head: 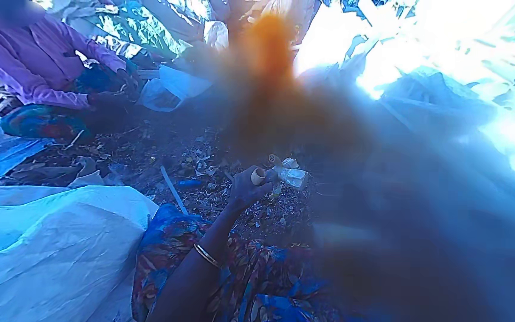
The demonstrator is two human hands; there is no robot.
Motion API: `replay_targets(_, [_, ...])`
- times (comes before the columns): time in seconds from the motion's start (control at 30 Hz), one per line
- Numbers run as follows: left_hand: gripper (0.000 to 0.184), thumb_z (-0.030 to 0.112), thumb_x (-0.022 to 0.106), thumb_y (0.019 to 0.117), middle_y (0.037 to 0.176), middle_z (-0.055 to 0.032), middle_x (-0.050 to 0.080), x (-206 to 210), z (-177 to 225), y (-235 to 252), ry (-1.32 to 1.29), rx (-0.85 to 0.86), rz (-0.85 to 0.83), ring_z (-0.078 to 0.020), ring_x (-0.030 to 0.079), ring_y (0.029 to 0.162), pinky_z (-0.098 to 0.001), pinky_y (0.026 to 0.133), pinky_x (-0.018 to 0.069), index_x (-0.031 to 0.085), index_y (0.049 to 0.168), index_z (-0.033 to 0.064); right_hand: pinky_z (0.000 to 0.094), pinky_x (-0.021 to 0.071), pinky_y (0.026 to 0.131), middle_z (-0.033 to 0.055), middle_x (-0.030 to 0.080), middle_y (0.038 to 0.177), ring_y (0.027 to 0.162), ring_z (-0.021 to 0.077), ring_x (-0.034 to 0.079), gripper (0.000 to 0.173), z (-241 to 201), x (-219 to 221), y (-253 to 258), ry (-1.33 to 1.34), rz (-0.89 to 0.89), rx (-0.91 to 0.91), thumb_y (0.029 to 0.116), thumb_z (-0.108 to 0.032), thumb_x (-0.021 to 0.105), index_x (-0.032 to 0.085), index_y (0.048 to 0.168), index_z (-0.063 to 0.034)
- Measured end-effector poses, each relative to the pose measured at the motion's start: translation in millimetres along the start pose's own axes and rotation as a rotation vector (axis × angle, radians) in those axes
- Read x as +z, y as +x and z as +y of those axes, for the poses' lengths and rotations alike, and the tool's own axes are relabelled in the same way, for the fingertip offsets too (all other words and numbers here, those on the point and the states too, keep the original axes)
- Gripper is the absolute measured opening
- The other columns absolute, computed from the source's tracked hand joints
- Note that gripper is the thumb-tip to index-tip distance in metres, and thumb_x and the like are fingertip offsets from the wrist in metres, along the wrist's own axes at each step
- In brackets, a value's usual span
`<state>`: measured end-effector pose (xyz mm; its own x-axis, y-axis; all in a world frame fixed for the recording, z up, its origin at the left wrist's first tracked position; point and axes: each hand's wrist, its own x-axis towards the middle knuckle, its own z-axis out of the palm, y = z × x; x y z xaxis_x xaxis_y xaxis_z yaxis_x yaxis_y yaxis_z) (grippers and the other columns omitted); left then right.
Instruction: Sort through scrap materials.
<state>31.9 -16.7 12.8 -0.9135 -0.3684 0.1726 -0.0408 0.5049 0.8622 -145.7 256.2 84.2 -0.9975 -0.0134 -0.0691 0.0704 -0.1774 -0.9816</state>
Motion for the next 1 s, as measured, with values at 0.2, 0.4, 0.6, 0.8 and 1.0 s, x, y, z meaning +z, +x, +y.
replay_targets(0.2, [0.031, 0.022, 0.079, 0.0828, 0.088, -0.0116, 0.070, -0.3, 3.4, -0.5, 0.013, 0.004, -0.056, -0.0189, 0.065, 0.081, -0.0424, 0.078, 0.0525, 0.071, 0.102, -0.0007, 0.0508, 0.0471, 0.084, 0.0200, 0.067, 0.099, 0.091, 0.0304, 0.064, 0.026, -11.1, -34.1, 19.7, -0.968, 0.144, -0.152, 0.1080, -0.018, 0.049, 0.066, 0.116, -0.0002])
replay_targets(0.4, [0.020, 0.013, 0.079, 0.0735, 0.078, 0.0042, 0.070, 6.2, -5.4, 2.2, -0.347, -0.027, -0.041, -0.0018, 0.066, 0.070, -0.0214, 0.069, 0.0566, 0.071, 0.091, 0.0077, 0.0670, 0.0399, 0.100, 0.0293, 0.057, 0.134, 0.124, 0.0472, 0.056, 0.025, 1.9, -38.9, 25.0, -1.361, 0.032, -0.200, 0.1015, -0.012, 0.055, 0.067, 0.118, 0.0016])
replay_targets(0.6, [0.009, 0.006, 0.069, 0.0773, 0.070, 0.0020, 0.069, 6.4, -9.9, 3.7, -0.673, -0.115, -0.007, -0.0056, 0.062, 0.059, -0.0210, 0.057, 0.0530, 0.068, 0.086, 0.0096, 0.0666, 0.0455, 0.085, 0.0256, 0.071, 0.105, 0.103, 0.0456, 0.067, 0.032, 9.6, -25.6, 26.6, -1.492, 0.046, -0.197, 0.1033, -0.021, 0.043, 0.069, 0.107, -0.0012])
replay_targets(0.8, [0.009, 0.006, 0.059, 0.0863, 0.072, -0.0029, 0.065, 3.1, -6.8, 4.5, -0.886, -0.301, 0.051, -0.0090, 0.062, 0.058, -0.0225, 0.054, 0.0540, 0.059, 0.096, 0.0074, 0.0641, 0.0427, 0.098, 0.0247, 0.064, 0.128, 0.123, 0.0422, 0.060, 0.033, -2.2, 0.1, -6.9, -1.774, -0.172, -0.080, 0.1031, -0.025, 0.052, 0.063, 0.125, -0.0025])
replay_targets(1.0, [0.011, 0.005, 0.045, 0.0953, 0.075, -0.0019, 0.064, -0.3, -3.3, 5.1, -0.969, -0.357, 0.090, -0.0085, 0.063, 0.062, -0.0220, 0.058, 0.0550, 0.056, 0.099, 0.0084, 0.0786, 0.0175, 0.111, 0.0327, 0.025, 0.161, 0.147, 0.0578, 0.023, 0.063, 14.9, -0.9, -12.5, -1.624, -0.257, -0.440, 0.0869, -0.007, 0.075, 0.054, 0.146, -0.0077])
